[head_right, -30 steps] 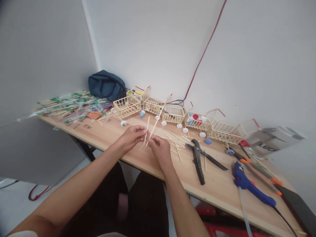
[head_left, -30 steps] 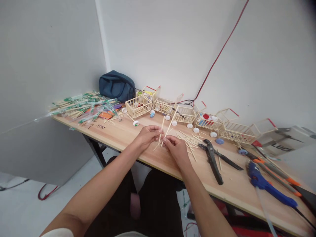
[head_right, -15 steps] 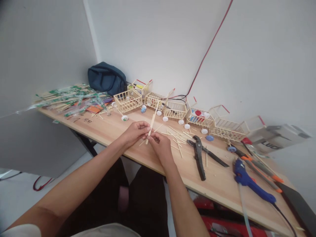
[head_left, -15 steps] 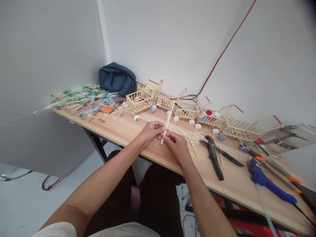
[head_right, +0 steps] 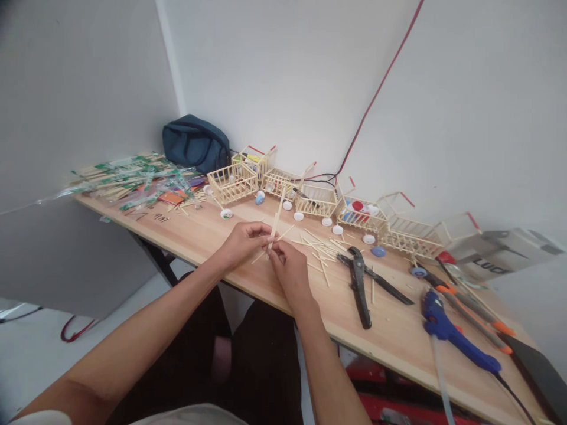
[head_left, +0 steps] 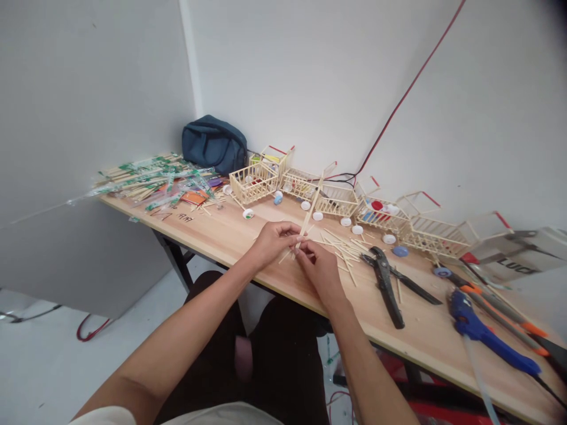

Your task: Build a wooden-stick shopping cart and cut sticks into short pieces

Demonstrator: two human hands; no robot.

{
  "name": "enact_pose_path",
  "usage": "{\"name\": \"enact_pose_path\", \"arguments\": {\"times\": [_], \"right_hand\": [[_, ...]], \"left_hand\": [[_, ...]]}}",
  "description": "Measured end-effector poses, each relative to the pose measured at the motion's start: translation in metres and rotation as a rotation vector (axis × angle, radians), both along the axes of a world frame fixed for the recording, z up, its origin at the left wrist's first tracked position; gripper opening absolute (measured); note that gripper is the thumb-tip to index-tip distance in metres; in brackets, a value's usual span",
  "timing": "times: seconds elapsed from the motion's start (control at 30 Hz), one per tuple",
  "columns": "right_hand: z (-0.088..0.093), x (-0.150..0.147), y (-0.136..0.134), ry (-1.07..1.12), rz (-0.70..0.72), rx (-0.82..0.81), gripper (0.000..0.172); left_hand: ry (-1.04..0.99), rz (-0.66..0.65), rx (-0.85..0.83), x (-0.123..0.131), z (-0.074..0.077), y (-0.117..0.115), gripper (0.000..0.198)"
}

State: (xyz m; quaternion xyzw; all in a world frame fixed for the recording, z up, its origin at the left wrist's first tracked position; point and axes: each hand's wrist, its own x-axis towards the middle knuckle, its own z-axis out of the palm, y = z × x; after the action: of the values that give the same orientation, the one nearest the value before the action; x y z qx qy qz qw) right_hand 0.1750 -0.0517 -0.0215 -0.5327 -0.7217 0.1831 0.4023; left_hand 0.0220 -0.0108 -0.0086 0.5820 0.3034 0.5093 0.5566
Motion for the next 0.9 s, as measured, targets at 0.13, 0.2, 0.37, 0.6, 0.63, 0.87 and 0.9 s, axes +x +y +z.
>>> {"name": "enact_pose_path", "arguments": {"times": [0.13,0.2,0.37,0.6,0.63,0.87,0.9], "right_hand": [[0.0019,-0.0012,-0.0028,-0.012,-0.001,0.03,0.023],[0.0028,-0.0018,-0.0039,-0.021,-0.008,0.051,0.026],[0.0037,-0.0024,-0.005,-0.011,0.001,0.054,0.025],[0.0057,-0.0027,-0.0058,0.024,0.008,0.019,0.025],[0.0057,-0.0024,-0.0057,0.034,0.016,-0.006,0.025],[0.0063,-0.0004,-0.006,0.081,0.073,-0.147,0.029],[0.0066,-0.0001,-0.0061,0.081,0.087,-0.163,0.03]], "left_hand": [[-0.002,-0.003,0.0,0.0003,0.0019,-0.0019,0.025],[-0.006,-0.006,0.005,0.0009,0.0036,-0.0029,0.025],[-0.005,-0.008,0.022,0.0012,0.0029,-0.0024,0.024],[0.01,0.004,0.029,0.0013,-0.002,0.0008,0.024],[0.011,-0.006,0.015,0.0014,-0.002,0.0009,0.024],[-0.029,-0.091,-0.116,-0.001,0.0011,0.0001,0.041],[-0.037,-0.106,-0.127,-0.0014,0.0014,-0.0001,0.043]]}}
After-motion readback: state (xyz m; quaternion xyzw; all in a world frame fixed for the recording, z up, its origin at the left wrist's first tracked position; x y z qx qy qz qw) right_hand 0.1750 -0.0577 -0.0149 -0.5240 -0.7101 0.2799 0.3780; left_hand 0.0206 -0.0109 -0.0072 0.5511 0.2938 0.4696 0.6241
